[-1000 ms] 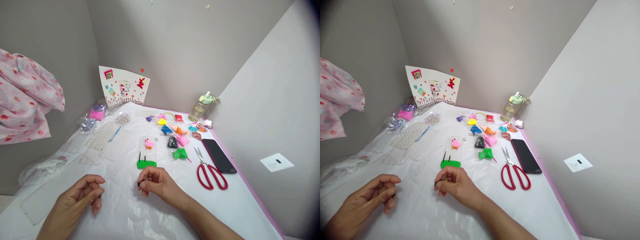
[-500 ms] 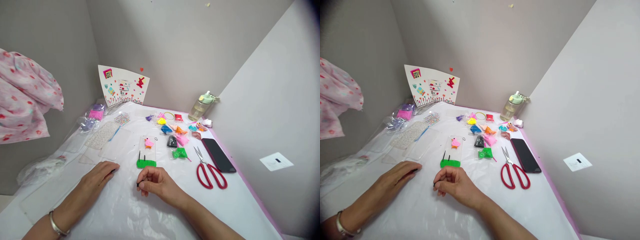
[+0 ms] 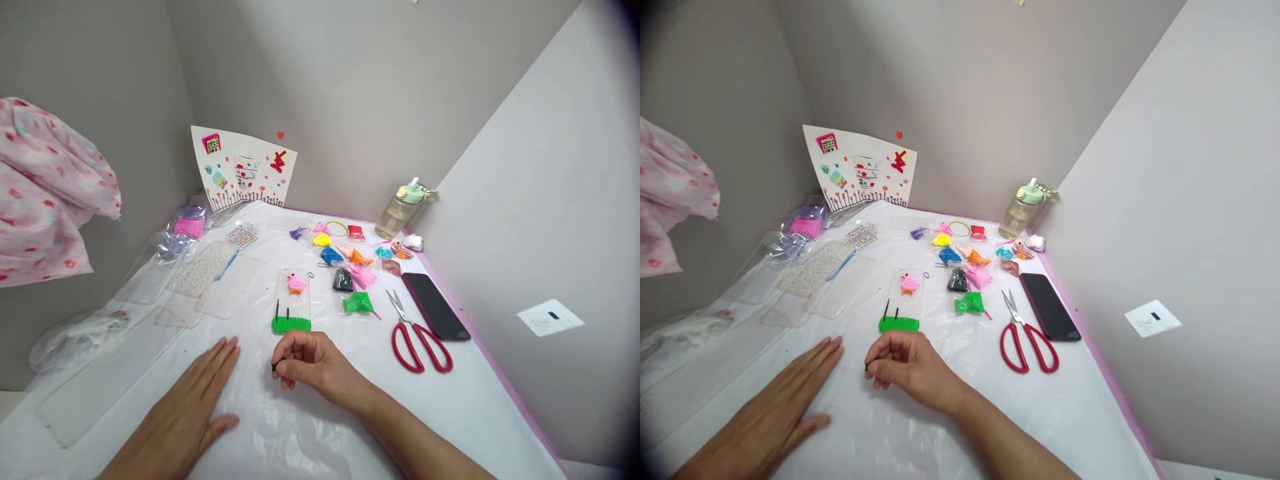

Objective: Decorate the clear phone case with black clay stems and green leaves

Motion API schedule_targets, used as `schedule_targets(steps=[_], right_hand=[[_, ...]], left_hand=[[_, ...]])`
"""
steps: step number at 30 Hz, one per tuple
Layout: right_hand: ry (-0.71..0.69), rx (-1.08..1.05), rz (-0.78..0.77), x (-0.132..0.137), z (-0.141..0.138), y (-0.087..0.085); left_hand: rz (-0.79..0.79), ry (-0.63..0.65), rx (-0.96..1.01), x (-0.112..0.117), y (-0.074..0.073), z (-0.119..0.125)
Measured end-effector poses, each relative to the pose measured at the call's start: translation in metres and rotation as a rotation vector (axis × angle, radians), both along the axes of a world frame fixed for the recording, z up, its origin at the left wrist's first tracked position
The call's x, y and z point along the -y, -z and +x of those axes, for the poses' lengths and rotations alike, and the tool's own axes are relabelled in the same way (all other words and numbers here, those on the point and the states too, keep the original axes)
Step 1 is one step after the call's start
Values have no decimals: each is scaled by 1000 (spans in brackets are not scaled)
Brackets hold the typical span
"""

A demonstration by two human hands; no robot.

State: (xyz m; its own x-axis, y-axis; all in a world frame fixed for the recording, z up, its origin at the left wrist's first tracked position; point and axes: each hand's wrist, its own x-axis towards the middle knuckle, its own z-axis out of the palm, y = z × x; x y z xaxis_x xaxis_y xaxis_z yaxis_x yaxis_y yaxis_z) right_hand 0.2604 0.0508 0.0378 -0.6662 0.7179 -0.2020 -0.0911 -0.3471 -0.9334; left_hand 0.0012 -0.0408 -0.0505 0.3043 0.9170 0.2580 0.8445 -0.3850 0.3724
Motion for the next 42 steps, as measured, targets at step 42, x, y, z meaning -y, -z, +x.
schedule_targets(steps=[42], right_hand=[[-27, 8, -5, -1, 1, 4]], left_hand=[[315, 110, -311, 45, 17, -11]])
